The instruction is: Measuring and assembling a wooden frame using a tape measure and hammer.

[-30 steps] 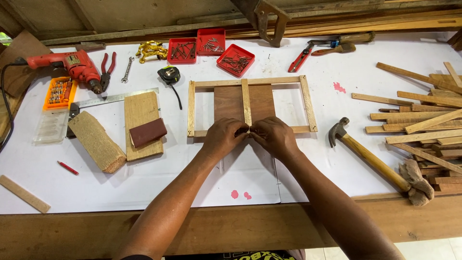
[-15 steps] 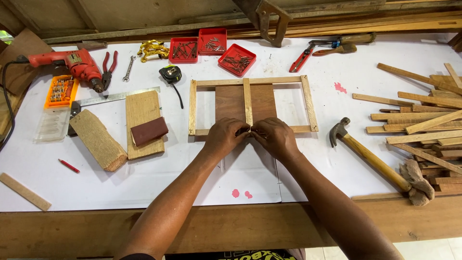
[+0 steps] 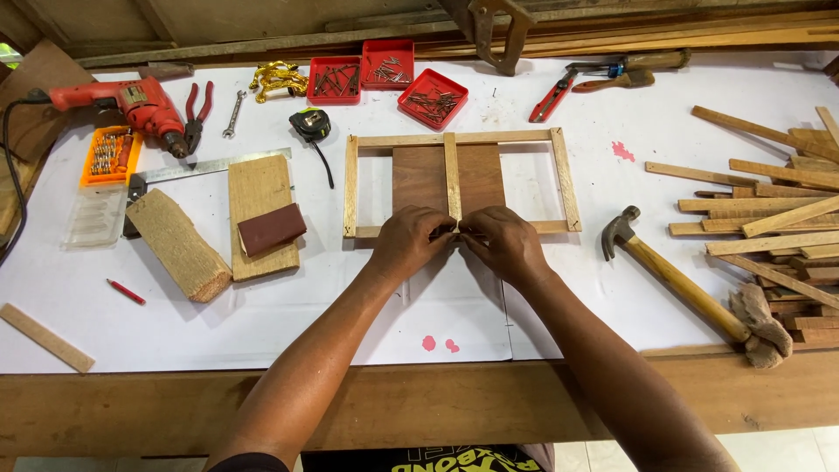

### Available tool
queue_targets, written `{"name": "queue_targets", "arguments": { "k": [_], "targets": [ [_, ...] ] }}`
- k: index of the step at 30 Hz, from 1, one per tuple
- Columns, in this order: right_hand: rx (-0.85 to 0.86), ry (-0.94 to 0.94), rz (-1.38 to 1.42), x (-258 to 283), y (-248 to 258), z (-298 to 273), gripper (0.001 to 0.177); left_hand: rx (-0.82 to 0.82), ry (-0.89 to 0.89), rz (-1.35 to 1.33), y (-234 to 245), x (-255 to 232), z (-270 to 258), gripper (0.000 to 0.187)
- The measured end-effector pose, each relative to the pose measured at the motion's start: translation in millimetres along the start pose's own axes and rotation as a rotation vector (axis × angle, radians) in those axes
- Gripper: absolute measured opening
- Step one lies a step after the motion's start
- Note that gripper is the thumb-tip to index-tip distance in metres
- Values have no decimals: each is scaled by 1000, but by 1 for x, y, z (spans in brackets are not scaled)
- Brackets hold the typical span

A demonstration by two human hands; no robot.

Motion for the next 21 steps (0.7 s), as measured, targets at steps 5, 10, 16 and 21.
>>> {"name": "queue_targets", "arguments": {
  "k": [5,10,16,21],
  "targets": [
    [11,-10,-30,1,-2,1,23,-18,-17,6,0,-2,0,21],
    [8,-6,-30,2,-1,2,22,-56,-45,5,-3,0,-2,21],
    [42,-8,-44,0,-3,3,19,-21,4,19,1,-1,0,20],
    [40,-17,-52,3,-2,5,20,-18,4,20,1,-1,0,19]
  ]
}}
Point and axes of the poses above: each hand's wrist, its own z-axis towards the middle knuckle, its own y-axis out of the back of the hand, x = y × z, the point moved 3 cm from there along z, towards the middle knuckle, and after that the axes turned 15 degrees about -x, right-handed, at the moved point
